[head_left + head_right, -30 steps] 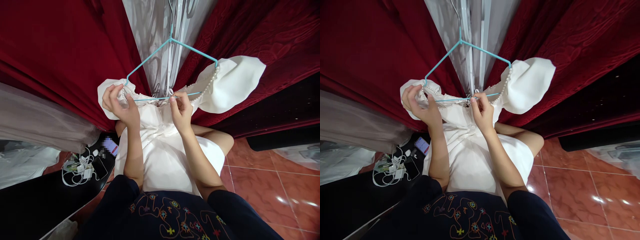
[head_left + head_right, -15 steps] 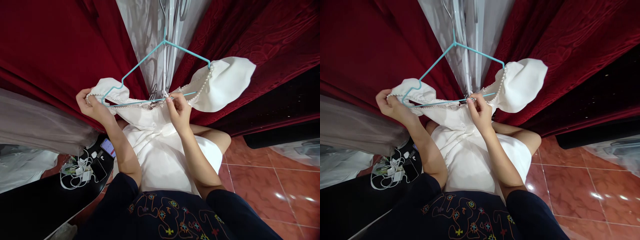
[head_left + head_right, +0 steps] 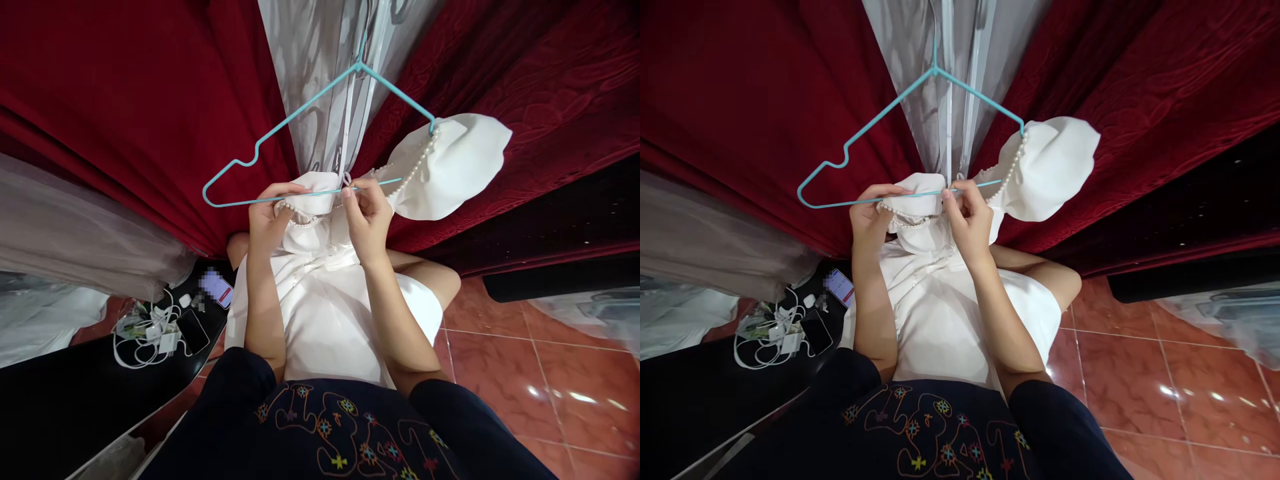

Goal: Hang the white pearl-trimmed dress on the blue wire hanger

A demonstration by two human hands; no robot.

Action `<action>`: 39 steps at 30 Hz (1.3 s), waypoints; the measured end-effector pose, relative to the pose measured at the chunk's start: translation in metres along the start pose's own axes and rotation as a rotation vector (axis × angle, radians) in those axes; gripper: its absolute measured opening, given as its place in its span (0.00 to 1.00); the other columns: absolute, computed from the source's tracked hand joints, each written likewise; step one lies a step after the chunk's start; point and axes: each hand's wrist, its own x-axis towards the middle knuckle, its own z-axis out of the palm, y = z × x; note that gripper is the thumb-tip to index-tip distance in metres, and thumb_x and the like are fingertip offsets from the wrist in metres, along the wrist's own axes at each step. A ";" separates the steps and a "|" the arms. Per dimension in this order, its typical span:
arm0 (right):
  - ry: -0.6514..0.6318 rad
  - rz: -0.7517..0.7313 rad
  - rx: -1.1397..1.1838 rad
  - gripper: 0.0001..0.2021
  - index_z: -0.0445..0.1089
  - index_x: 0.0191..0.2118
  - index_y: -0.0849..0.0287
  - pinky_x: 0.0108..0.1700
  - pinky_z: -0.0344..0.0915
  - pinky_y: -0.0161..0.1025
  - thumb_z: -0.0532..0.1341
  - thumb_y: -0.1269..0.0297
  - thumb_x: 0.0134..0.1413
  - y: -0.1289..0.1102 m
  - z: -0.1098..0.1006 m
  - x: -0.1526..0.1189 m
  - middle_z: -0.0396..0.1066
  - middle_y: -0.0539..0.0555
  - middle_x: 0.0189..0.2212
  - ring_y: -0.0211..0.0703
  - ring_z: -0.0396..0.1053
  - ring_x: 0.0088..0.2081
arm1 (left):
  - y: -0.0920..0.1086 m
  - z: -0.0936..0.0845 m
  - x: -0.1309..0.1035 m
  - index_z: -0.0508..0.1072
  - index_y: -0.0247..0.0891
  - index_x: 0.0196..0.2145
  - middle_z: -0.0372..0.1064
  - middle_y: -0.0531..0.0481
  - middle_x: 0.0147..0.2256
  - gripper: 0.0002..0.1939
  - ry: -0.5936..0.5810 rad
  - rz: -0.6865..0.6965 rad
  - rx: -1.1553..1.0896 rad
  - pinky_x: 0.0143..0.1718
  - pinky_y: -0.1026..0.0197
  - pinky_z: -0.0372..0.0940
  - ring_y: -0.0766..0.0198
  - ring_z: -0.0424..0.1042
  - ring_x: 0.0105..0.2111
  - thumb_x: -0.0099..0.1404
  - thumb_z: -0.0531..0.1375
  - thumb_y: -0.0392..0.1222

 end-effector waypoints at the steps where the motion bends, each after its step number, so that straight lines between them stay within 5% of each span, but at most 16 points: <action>1: 0.001 -0.003 -0.004 0.15 0.68 0.40 0.55 0.30 0.48 0.35 0.63 0.48 0.68 0.001 -0.001 0.000 0.55 0.45 0.26 0.28 0.49 0.25 | 0.000 0.007 0.000 0.83 0.42 0.43 0.84 0.46 0.42 0.11 0.027 0.026 -0.015 0.50 0.58 0.75 0.57 0.83 0.46 0.69 0.69 0.50; 8: 0.035 -0.132 -0.089 0.12 0.75 0.43 0.55 0.30 0.52 0.35 0.63 0.52 0.68 -0.008 -0.001 0.004 0.63 0.47 0.29 0.29 0.54 0.26 | -0.003 0.023 0.001 0.83 0.42 0.38 0.83 0.48 0.35 0.15 0.167 -0.031 -0.117 0.44 0.57 0.75 0.56 0.83 0.39 0.66 0.70 0.57; 14: 0.439 -0.311 -0.139 0.08 0.73 0.43 0.59 0.32 0.55 0.34 0.66 0.59 0.65 -0.018 -0.026 0.033 0.67 0.49 0.34 0.30 0.59 0.29 | -0.004 0.019 0.003 0.82 0.42 0.37 0.83 0.50 0.33 0.13 0.198 -0.070 -0.117 0.43 0.57 0.75 0.58 0.82 0.37 0.64 0.73 0.54; 20: 0.453 -0.281 -0.414 0.15 0.71 0.40 0.61 0.36 0.57 0.34 0.73 0.73 0.46 -0.005 -0.058 0.069 0.70 0.51 0.40 0.32 0.61 0.35 | -0.001 0.018 0.004 0.83 0.42 0.37 0.83 0.49 0.34 0.11 0.163 -0.035 -0.153 0.40 0.60 0.73 0.59 0.82 0.36 0.66 0.72 0.52; 29: 0.422 -0.251 -0.403 0.06 0.69 0.34 0.63 0.33 0.56 0.30 0.65 0.77 0.51 -0.020 -0.077 0.098 0.67 0.46 0.28 0.27 0.63 0.29 | 0.001 0.017 0.005 0.81 0.40 0.35 0.83 0.48 0.33 0.17 0.149 -0.038 -0.107 0.36 0.59 0.71 0.59 0.79 0.31 0.65 0.71 0.57; 39: 0.579 -0.167 -0.576 0.08 0.78 0.35 0.68 0.35 0.60 0.33 0.62 0.82 0.53 0.008 -0.124 0.103 0.77 0.54 0.32 0.34 0.71 0.33 | 0.009 0.014 0.003 0.79 0.40 0.34 0.83 0.47 0.34 0.16 0.147 -0.084 -0.108 0.43 0.58 0.74 0.56 0.82 0.39 0.65 0.72 0.55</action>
